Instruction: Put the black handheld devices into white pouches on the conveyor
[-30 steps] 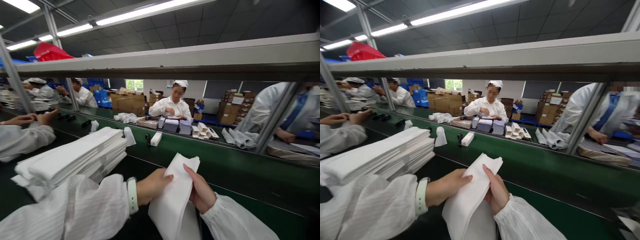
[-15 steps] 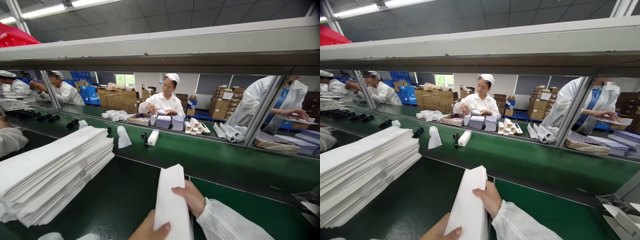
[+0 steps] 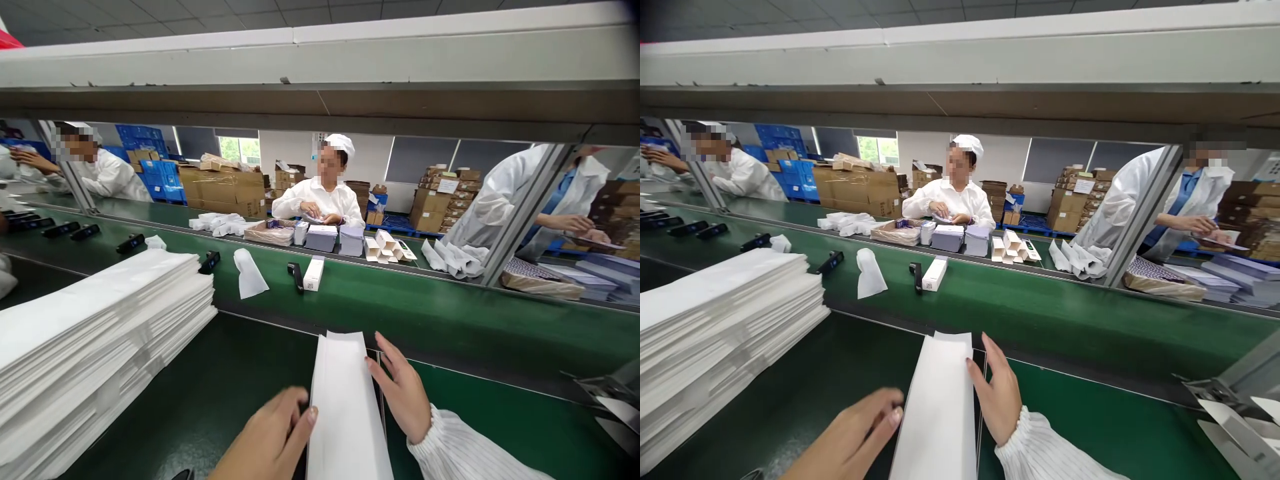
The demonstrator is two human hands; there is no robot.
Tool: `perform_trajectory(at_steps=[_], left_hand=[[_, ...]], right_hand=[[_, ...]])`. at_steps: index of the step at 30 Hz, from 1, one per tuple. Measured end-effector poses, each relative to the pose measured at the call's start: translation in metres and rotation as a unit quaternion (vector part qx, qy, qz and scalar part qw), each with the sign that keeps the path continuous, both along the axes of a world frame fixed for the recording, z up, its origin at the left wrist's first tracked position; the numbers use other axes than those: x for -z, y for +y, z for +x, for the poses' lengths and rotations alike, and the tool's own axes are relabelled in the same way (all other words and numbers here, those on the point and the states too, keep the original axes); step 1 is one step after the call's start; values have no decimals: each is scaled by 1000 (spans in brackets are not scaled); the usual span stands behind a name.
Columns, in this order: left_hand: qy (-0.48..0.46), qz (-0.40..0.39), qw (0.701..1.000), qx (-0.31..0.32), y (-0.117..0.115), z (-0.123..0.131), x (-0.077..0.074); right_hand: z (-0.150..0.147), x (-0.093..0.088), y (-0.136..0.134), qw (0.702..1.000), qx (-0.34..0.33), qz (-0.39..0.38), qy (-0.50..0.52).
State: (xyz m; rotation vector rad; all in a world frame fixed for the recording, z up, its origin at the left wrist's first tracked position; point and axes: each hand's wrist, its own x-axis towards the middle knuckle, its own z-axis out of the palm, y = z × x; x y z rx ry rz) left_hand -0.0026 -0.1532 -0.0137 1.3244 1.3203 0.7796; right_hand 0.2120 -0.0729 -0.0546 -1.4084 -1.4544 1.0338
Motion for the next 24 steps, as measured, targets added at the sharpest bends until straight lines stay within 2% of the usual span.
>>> perform_trajectory(at_steps=[3,6,10,13,17,20,22,24], left_hand=[[9,12,997,-75,9,10,5],[-18,-36,995,-96,19,31,18],[-30,-34,996,-81,23,58,28],[-20,-5,996,-84,21,65,32],[-12,22,996,-88,20,65,38],[-16,16,996,-86,26,61,40],[-19,4,994,-105,38,55,40],[-23,27,990,-136,59,48,39]], right_hand=[[3,4,-14,997,36,-57,48],[-9,11,-37,988,38,-120,88],[-37,22,-62,995,71,-57,27],[-51,28,-70,996,75,1,-41],[-58,32,-72,991,79,27,-100],[-56,30,-67,992,92,15,-84],[-48,23,-56,993,101,-3,-60],[-36,14,-36,995,90,-9,-46]])
